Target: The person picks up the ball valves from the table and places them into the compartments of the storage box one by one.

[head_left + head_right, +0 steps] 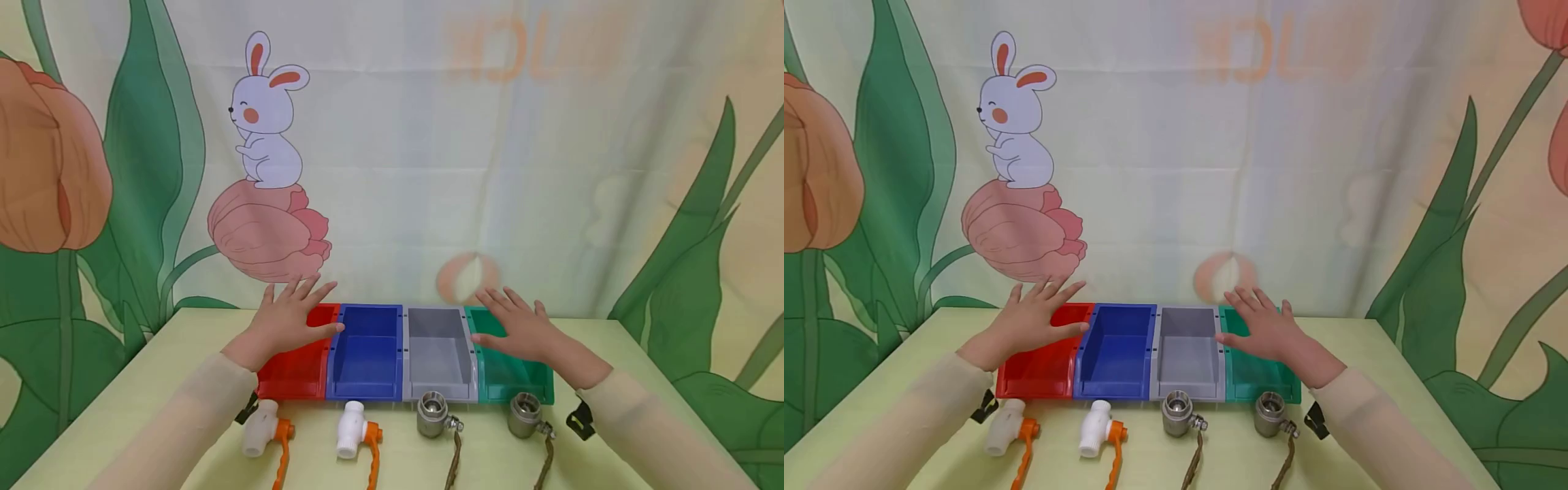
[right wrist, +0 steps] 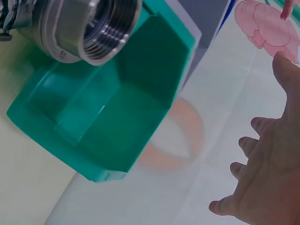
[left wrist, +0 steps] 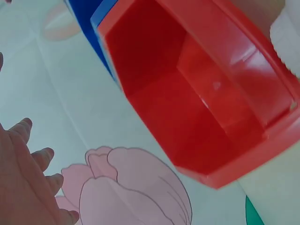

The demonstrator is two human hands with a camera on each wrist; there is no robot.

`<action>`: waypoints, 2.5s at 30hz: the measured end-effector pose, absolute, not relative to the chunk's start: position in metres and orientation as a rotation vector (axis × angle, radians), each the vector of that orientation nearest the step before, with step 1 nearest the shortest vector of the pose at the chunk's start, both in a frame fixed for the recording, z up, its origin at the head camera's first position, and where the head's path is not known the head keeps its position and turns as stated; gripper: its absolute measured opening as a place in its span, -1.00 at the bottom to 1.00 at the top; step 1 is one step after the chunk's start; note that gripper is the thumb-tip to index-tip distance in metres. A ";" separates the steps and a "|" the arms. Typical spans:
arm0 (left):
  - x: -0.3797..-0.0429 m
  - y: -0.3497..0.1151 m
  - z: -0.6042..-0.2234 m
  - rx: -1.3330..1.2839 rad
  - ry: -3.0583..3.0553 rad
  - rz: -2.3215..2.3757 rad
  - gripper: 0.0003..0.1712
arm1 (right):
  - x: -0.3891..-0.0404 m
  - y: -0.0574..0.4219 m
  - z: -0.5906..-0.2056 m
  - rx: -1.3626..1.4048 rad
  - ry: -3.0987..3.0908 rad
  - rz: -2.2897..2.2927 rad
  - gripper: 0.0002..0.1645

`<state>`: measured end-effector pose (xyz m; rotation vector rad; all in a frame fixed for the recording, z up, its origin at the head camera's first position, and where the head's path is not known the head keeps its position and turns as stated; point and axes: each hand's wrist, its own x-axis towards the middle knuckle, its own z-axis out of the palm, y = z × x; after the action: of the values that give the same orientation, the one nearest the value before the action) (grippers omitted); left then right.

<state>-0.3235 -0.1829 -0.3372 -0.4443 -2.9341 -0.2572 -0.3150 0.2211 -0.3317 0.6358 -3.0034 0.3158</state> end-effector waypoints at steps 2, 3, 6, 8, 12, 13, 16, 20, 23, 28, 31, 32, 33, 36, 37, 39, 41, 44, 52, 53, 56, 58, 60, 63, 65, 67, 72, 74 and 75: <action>-0.322 -0.185 -0.335 -0.439 -2.929 -0.255 0.02 | -0.311 0.222 -0.329 0.641 -2.994 0.327 0.04; -0.321 -0.186 -0.333 -0.436 -2.927 -0.257 0.02 | -0.308 0.223 -0.327 0.647 -2.984 0.334 0.05; -0.320 -0.190 -0.331 -0.432 -2.922 -0.267 0.03 | -0.303 0.226 -0.324 0.653 -2.966 0.352 0.04; -0.319 -0.192 -0.331 -0.420 -2.929 -0.275 0.03 | -0.301 0.228 -0.323 0.658 -2.957 0.349 0.04; -0.317 -0.196 -0.332 -0.371 -2.934 -0.310 0.04 | -0.300 0.231 -0.324 0.667 -2.925 0.336 0.01; -0.317 -0.196 -0.332 -0.360 -2.930 -0.324 0.04 | -0.299 0.231 -0.324 0.671 -2.911 0.330 0.00; -0.315 -0.199 -0.332 -0.330 -2.909 -0.380 0.02 | -0.296 0.234 -0.326 0.686 -2.865 0.329 -0.03; -0.311 -0.205 -0.330 -0.317 -2.876 -0.476 -0.02 | -0.287 0.237 -0.331 0.693 -2.825 0.391 -0.07; -0.308 -0.211 -0.330 -0.324 -2.853 -0.571 -0.06 | -0.280 0.240 -0.335 0.696 -2.805 0.462 -0.11; -0.305 -0.221 -0.332 -0.315 -2.844 -0.723 -0.13 | -0.272 0.242 -0.340 0.708 -2.780 0.507 -0.14; -0.303 -0.225 -0.336 -0.282 -2.852 -0.781 -0.15 | -0.269 0.242 -0.342 0.699 -2.788 0.526 -0.15; -0.303 -0.227 -0.337 -0.267 -2.855 -0.793 -0.16 | -0.268 0.243 -0.343 0.691 -2.793 0.535 -0.16; -0.302 -0.228 -0.339 -0.251 -2.856 -0.809 -0.16 | -0.266 0.243 -0.343 0.679 -2.803 0.545 -0.16; -0.300 -0.231 -0.346 -0.204 -2.861 -0.839 -0.18 | -0.262 0.244 -0.346 0.644 -2.831 0.583 -0.15; -0.300 -0.232 -0.349 -0.191 -2.863 -0.846 -0.19 | -0.260 0.244 -0.346 0.633 -2.838 0.597 -0.15; -0.298 -0.234 -0.354 -0.169 -2.866 -0.857 -0.19 | -0.258 0.244 -0.348 0.616 -2.849 0.619 -0.15; -0.296 -0.237 -0.358 -0.155 -2.862 -0.867 -0.20 | -0.255 0.244 -0.350 0.605 -2.848 0.638 -0.17; -0.294 -0.242 -0.363 -0.135 -2.856 -0.894 -0.20 | -0.250 0.244 -0.353 0.587 -2.854 0.666 -0.18; -0.290 -0.254 -0.373 -0.090 -2.881 -0.925 -0.20 | -0.241 0.247 -0.365 0.559 -2.898 0.682 -0.19; -0.290 -0.255 -0.375 -0.084 -2.888 -0.929 -0.20 | -0.240 0.248 -0.366 0.556 -2.905 0.674 -0.19; -0.289 -0.256 -0.380 -0.078 -2.899 -0.938 -0.19 | -0.237 0.250 -0.369 0.541 -2.920 0.660 -0.19; -0.289 -0.257 -0.383 -0.074 -2.900 -0.943 -0.19 | -0.236 0.251 -0.371 0.526 -2.927 0.656 -0.17; -0.289 -0.257 -0.386 -0.063 -2.903 -0.954 -0.18 | -0.234 0.252 -0.372 0.505 -2.942 0.650 -0.15; -0.290 -0.258 -0.389 -0.040 -2.917 -0.962 -0.19 | -0.233 0.254 -0.375 0.469 -2.971 0.641 -0.11; -0.290 -0.259 -0.392 -0.025 -2.929 -0.975 -0.19 | -0.232 0.255 -0.377 0.452 -2.990 0.639 -0.08; -0.290 -0.260 -0.395 -0.016 -2.936 -0.988 -0.20 | -0.231 0.257 -0.379 0.445 -2.998 0.639 -0.07; -0.291 -0.261 -0.402 0.001 -2.937 -1.037 -0.19 | -0.231 0.259 -0.383 0.399 -3.027 0.649 -0.08; -0.293 -0.262 -0.404 0.007 -2.937 -1.056 -0.19 | -0.230 0.259 -0.385 0.356 -3.053 0.664 -0.06; -0.293 -0.262 -0.405 0.008 -2.938 -1.063 -0.19 | -0.230 0.259 -0.386 0.335 -3.067 0.672 -0.06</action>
<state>-0.2934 -0.2619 -0.4051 0.0079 -2.9381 -1.0628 -0.2303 0.2591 -0.3860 0.3353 -3.0667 0.6718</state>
